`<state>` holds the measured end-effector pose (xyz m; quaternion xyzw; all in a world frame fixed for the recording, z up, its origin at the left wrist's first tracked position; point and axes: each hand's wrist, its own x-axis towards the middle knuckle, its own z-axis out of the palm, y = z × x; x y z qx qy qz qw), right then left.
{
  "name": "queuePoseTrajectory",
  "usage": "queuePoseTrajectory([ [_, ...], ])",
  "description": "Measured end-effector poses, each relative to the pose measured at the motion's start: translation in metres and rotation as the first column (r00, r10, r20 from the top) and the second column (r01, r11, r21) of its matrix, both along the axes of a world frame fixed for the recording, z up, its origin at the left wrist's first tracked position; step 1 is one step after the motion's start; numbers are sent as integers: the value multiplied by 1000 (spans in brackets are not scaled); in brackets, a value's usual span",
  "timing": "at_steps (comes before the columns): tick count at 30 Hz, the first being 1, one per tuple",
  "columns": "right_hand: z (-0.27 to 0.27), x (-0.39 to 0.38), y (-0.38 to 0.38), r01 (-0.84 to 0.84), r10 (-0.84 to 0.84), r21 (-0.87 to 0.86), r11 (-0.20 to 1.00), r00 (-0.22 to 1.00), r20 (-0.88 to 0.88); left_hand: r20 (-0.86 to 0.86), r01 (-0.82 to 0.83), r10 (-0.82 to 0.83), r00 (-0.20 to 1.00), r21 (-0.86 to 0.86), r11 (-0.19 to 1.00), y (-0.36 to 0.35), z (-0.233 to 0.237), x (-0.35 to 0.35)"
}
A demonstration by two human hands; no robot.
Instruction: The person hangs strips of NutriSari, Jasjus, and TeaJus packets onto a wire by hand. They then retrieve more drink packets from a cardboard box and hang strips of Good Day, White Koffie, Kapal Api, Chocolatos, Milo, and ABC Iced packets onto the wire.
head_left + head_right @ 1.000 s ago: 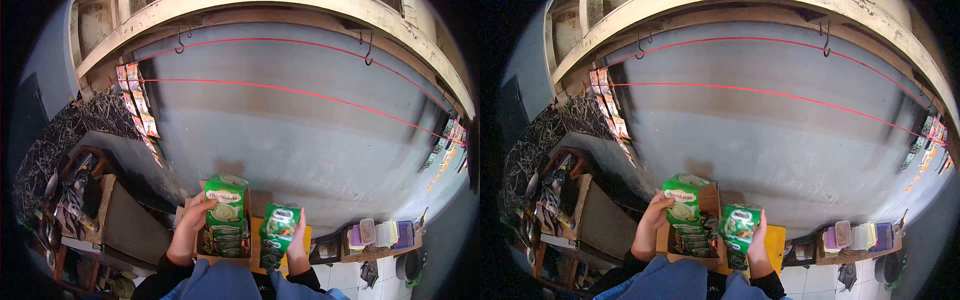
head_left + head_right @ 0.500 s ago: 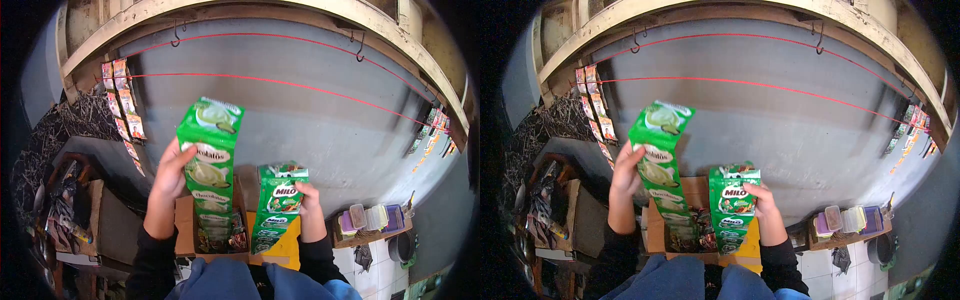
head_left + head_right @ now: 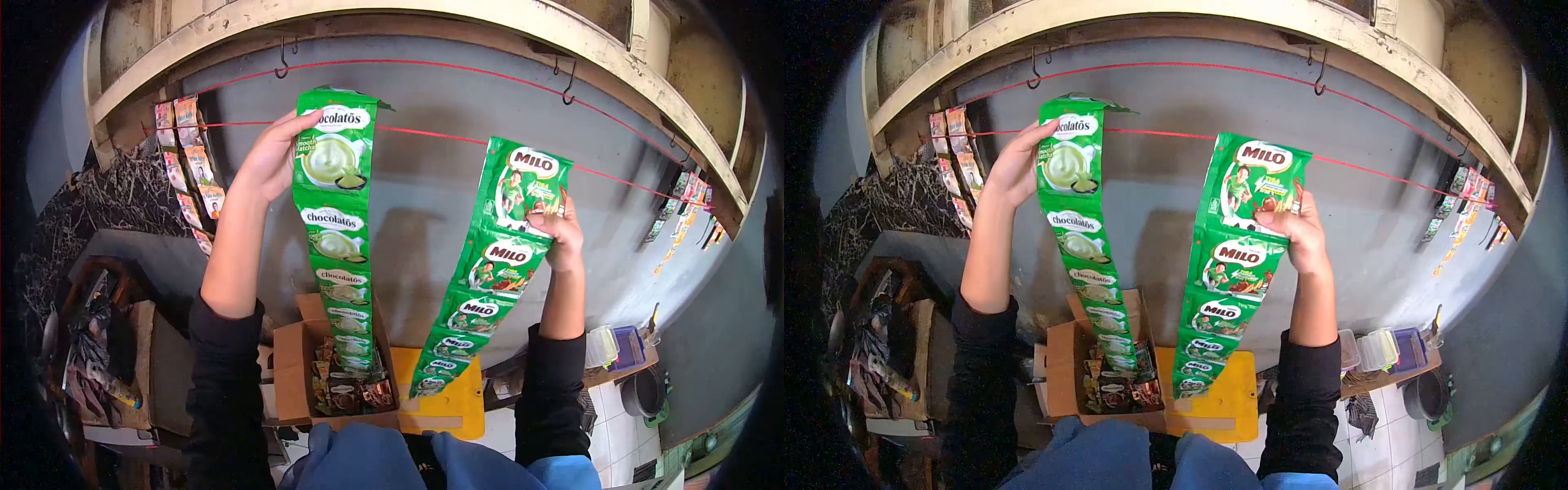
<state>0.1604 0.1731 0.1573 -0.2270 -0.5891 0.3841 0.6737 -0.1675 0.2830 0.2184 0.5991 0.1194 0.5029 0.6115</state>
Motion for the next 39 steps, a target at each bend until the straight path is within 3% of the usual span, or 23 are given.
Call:
queuePoseTrajectory([
  [1, 3, 3, 1, 109, -109, -22, 994, 994, -8, -1, -8, 8, 1000, -3, 1000, 0, 2, 2],
  [5, 28, 15, 9, 93, -93, 10, 996, 989, 112, 13, 94, -93, 996, -45, 995, 10, 15, 9],
  [8, 38, 21, 21, 345, -341, -1, 939, 930, 135, -66, 122, -130, 989, -109, 987, 22, 23, 15],
  [14, 62, 32, 62, 342, -344, 62, 938, 885, 313, -193, -112, 94, 977, -81, 990, 54, 36, 43],
  [16, 68, 53, 91, 390, -408, 144, 909, 771, 488, -230, -180, 161, 960, -65, 981, 68, 41, 49],
  [18, 75, 46, 103, 365, -356, 71, 928, 816, 455, -240, -248, 240, 941, -5, 969, 76, 42, 58],
  [20, 83, 36, 108, 411, -336, -182, 893, 880, 337, -321, -396, 393, 862, 56, 916, 111, 40, 64],
  [21, 78, 44, 127, 461, -388, -153, 874, 852, 351, -386, -413, 525, 758, 339, 845, 163, 30, 57],
  [22, 74, 60, 148, 533, -382, -138, 835, 742, 551, -385, -411, 527, 758, 345, 844, 151, 34, 59],
  [23, 68, 68, 162, 577, -435, 121, 808, 445, 783, -617, -372, 672, 409, 560, 740, 128, 39, 61],
  [24, 65, 72, 170, 514, -476, 373, 772, 78, 876, -668, -229, 744, -26, 728, 646, 115, 42, 61],
  [25, 70, 49, 152, 629, -291, 174, 758, 88, 953, -606, -90, 792, -71, 795, 600, 136, 30, 56],
  [26, 71, 38, 145, 646, -241, 217, 732, -54, 969, -608, -91, 791, -74, 794, 601, 132, 26, 54],
  [28, 73, 23, 134, 828, -156, 11, 561, 92, 984, -798, -141, 601, -47, 601, 787, 116, 19, 52],
  [29, 73, 11, 123, 825, -150, 10, 565, 91, 984, -799, -117, 562, -213, 592, 797, 109, 23, 54],
  [30, 73, 0, 112, 889, -209, 189, 418, -108, 972, -802, -122, 557, -215, 588, 800, 99, 21, 56],
  [31, 73, -7, 105, 896, -235, 364, 255, -308, 922, -565, -225, 790, -238, 823, 521, 86, 12, 57],
  [32, 72, -9, 105, 895, -231, 361, 263, -305, 924, -262, -305, 919, -296, 937, 169, 77, 2, 55],
  [33, 71, -11, 105, 888, -234, 420, 186, -375, 897, -24, -383, 987, -158, 923, -39, 75, -10, 51],
  [35, 63, -12, 104, 877, -231, 468, 111, -435, 870, 365, -616, 930, 32, 740, -270, 49, -33, 48],
  [37, 40, -13, 95, 742, -878, 669, 31, -300, 374, 363, -803, 922, 136, 586, -113, 32, -79, 51],
  [38, 24, -16, 87, 745, -876, 667, 28, -303, 375, 302, -856, 921, 245, 514, 59, 25, -102, 55],
  [39, 7, -20, 77, 723, -968, 691, -28, -191, 160, 158, -868, 939, 304, 452, 205, 28, -130, 56],
])
